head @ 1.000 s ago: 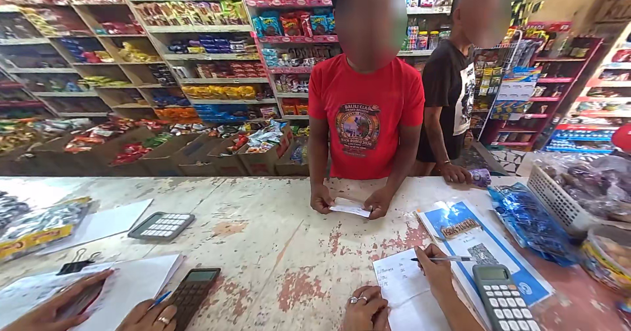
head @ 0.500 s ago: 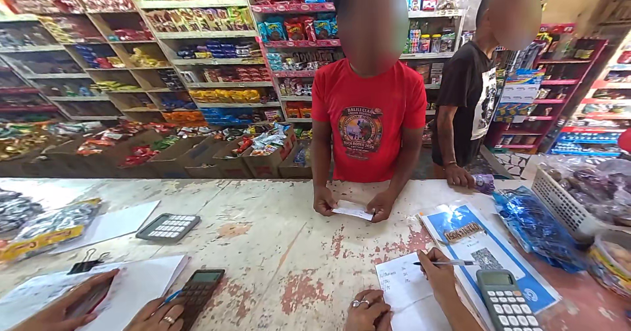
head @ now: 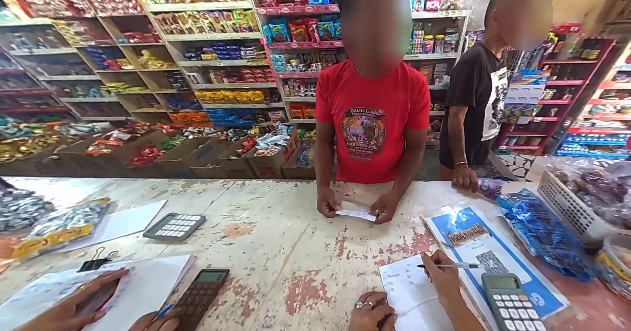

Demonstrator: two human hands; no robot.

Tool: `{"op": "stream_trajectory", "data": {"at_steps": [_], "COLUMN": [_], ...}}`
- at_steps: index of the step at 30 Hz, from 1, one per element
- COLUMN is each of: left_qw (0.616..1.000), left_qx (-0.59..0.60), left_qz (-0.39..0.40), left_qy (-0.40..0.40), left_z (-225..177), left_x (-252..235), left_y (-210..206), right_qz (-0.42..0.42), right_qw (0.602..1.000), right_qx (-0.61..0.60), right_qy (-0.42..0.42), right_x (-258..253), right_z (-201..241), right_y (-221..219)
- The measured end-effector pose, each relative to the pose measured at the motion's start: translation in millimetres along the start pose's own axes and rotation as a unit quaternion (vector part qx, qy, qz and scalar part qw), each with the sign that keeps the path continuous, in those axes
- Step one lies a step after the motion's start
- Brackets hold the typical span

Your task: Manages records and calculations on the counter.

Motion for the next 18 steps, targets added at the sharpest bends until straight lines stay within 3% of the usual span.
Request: {"op": "stream_trajectory", "data": {"at_steps": [3, 7, 11, 15, 18], "left_qw": [1.0, 0.999, 1.0, 0.999, 1.0], "left_qx": [0.001, -0.027, -0.004, -0.014, 0.002], "left_qz": [-0.007, -0.037, -0.015, -0.036, -0.01], "left_qy": [-0.011, -0.007, -0.017, -0.016, -0.026], "left_z": [0.6, 32.2, 12.8, 29.3, 20.0], "left_x": [-1.9, 4.0, -0.7, 1.1, -4.1], "left_y": [-4.1, -10.9, -9.1, -10.1, -12.1], "right_qz": [0.009, 0.023, 0.01, 0.015, 0.0], "right_qw": [0.999, 0.998, 0.999, 0.998, 0.998], "right_qx": [0.042, 0.051, 0.042, 0.053, 0.06], "right_qy": [0.006, 0.013, 0.007, 0.007, 0.007], "right_x": [0.2, -10.9, -5.6, -12.3, -7.7], "right_z": [5.0, -32.1, -15.8, -30.3, -20.5], "right_y": [6.6, 5.1, 9.2, 3.1, 9.2]}}
Point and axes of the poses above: each hand's wrist, its own x-axis away from the middle knuckle, its own y-axis out of the back of the hand, z = x × y, the point moved 9 cm from there along -x, towards the middle knuckle, and after that the axes turned 2 degrees about y, right-handed, at the moved point
